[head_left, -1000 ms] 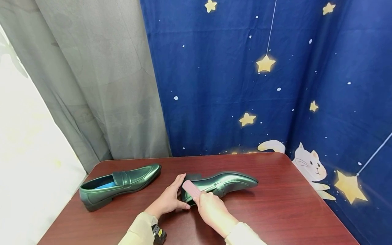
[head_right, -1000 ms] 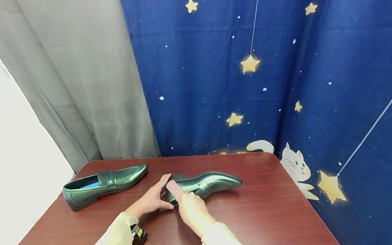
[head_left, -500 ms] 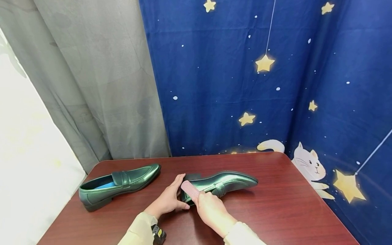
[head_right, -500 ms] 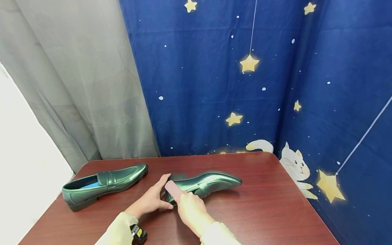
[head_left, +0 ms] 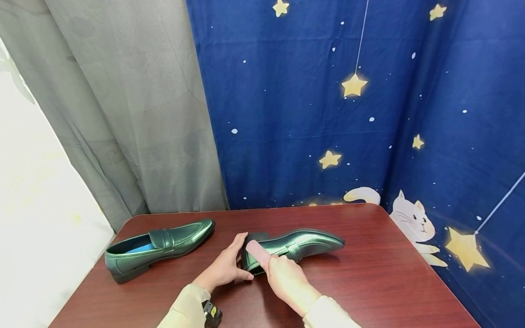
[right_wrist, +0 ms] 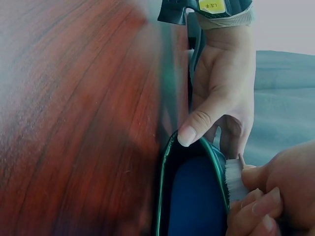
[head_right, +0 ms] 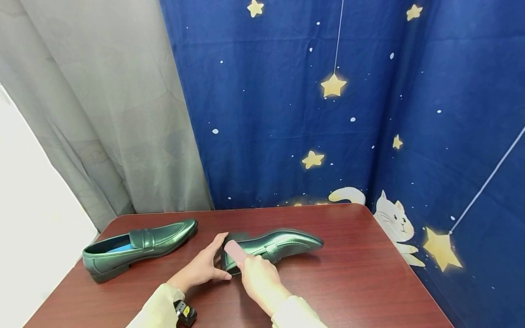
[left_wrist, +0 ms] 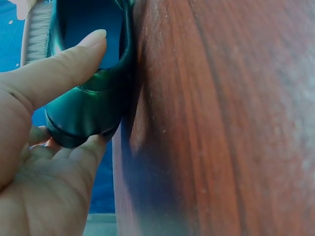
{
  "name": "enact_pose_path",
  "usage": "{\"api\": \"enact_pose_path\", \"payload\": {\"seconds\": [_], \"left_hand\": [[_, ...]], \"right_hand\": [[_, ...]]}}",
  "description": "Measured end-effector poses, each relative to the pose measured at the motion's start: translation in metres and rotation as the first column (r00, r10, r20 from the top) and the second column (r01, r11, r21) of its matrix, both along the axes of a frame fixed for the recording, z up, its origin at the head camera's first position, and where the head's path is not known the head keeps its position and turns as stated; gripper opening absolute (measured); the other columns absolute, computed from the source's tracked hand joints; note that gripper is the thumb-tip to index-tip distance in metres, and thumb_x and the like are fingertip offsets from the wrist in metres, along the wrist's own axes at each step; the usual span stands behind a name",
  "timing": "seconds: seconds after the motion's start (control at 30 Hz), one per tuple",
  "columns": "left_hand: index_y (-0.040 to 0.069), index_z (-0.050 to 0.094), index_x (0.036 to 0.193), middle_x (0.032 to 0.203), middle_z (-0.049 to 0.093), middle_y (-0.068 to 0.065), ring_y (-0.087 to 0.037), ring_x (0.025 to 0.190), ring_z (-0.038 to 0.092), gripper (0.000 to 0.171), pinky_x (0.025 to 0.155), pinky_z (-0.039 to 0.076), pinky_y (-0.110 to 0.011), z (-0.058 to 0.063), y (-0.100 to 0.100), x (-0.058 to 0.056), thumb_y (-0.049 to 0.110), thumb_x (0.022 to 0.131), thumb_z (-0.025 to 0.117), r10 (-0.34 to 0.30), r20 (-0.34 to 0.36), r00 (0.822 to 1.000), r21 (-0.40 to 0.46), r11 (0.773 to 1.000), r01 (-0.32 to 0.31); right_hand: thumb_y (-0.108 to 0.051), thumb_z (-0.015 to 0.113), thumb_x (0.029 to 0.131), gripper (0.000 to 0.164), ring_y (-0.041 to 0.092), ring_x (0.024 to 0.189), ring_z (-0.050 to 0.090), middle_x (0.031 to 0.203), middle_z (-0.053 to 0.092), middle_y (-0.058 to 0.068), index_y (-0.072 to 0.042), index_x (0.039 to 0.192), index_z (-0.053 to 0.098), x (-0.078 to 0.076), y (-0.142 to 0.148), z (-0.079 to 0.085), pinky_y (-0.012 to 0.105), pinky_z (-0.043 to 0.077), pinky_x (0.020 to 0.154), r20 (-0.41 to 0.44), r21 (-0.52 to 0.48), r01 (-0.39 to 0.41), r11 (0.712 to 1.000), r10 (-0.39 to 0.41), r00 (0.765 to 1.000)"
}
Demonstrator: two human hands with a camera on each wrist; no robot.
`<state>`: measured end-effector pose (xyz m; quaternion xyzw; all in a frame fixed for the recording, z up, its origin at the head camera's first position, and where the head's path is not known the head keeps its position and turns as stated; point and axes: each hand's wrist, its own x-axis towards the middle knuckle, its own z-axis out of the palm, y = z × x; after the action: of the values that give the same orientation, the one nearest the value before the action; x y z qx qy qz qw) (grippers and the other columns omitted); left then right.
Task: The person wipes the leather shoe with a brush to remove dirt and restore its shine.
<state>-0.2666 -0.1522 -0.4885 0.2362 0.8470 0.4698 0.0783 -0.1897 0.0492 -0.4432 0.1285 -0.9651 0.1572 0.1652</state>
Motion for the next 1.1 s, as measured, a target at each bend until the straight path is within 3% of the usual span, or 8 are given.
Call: {"api": "enact_pose_path", "payload": {"seconds": [0.23, 0.43, 0.9, 1.1], "left_hand": [[0.006, 0.015, 0.162, 0.168, 0.011, -0.021, -0.037, 0.151, 0.028, 0.123, 0.111, 0.042, -0.048, 0.0, 0.001, -0.001, 0.002, 0.066, 0.093, -0.005, -0.003, 1.0, -0.002, 1.0, 0.005], [0.003, 0.015, 0.161, 0.168, 0.01, -0.021, -0.037, 0.151, 0.026, 0.123, 0.111, 0.041, -0.049, 0.0, 0.001, -0.001, 0.003, 0.067, 0.093, -0.003, 0.004, 1.0, -0.007, 1.0, 0.003], [0.001, 0.012, 0.161, 0.169, 0.006, -0.022, -0.037, 0.153, 0.022, 0.124, 0.112, 0.039, -0.05, -0.001, -0.001, -0.004, 0.003, 0.067, 0.093, -0.019, 0.021, 1.0, -0.006, 1.0, 0.019], [0.002, 0.012, 0.161, 0.169, 0.005, -0.023, -0.037, 0.153, 0.021, 0.125, 0.112, 0.039, -0.051, -0.002, 0.0, -0.004, 0.003, 0.066, 0.093, -0.015, 0.024, 1.0, 0.001, 1.0, 0.015]], "right_hand": [[-0.028, 0.068, 0.096, 0.03, 0.031, 0.056, 0.066, 0.067, 0.065, 0.012, -0.005, 0.077, 0.064, -0.001, 0.007, 0.005, 0.043, 0.049, 0.046, 0.048, -0.015, 0.008, 1.0, -0.007, 0.999], [-0.027, 0.069, 0.095, 0.03, 0.03, 0.057, 0.066, 0.067, 0.066, 0.012, -0.005, 0.074, 0.065, -0.003, 0.014, 0.009, 0.043, 0.05, 0.047, 0.039, -0.022, 0.022, 1.0, -0.021, 0.999], [-0.028, 0.069, 0.095, 0.033, 0.03, 0.054, 0.065, 0.064, 0.063, 0.011, -0.004, 0.073, 0.065, -0.01, 0.034, 0.015, 0.044, 0.048, 0.045, 0.052, -0.059, 0.121, 0.991, -0.118, 0.992], [-0.027, 0.068, 0.096, 0.032, 0.028, 0.053, 0.063, 0.062, 0.063, 0.009, -0.008, 0.07, 0.063, -0.01, 0.041, 0.019, 0.043, 0.046, 0.044, 0.062, -0.058, 0.104, 0.993, -0.101, 0.993]]}}
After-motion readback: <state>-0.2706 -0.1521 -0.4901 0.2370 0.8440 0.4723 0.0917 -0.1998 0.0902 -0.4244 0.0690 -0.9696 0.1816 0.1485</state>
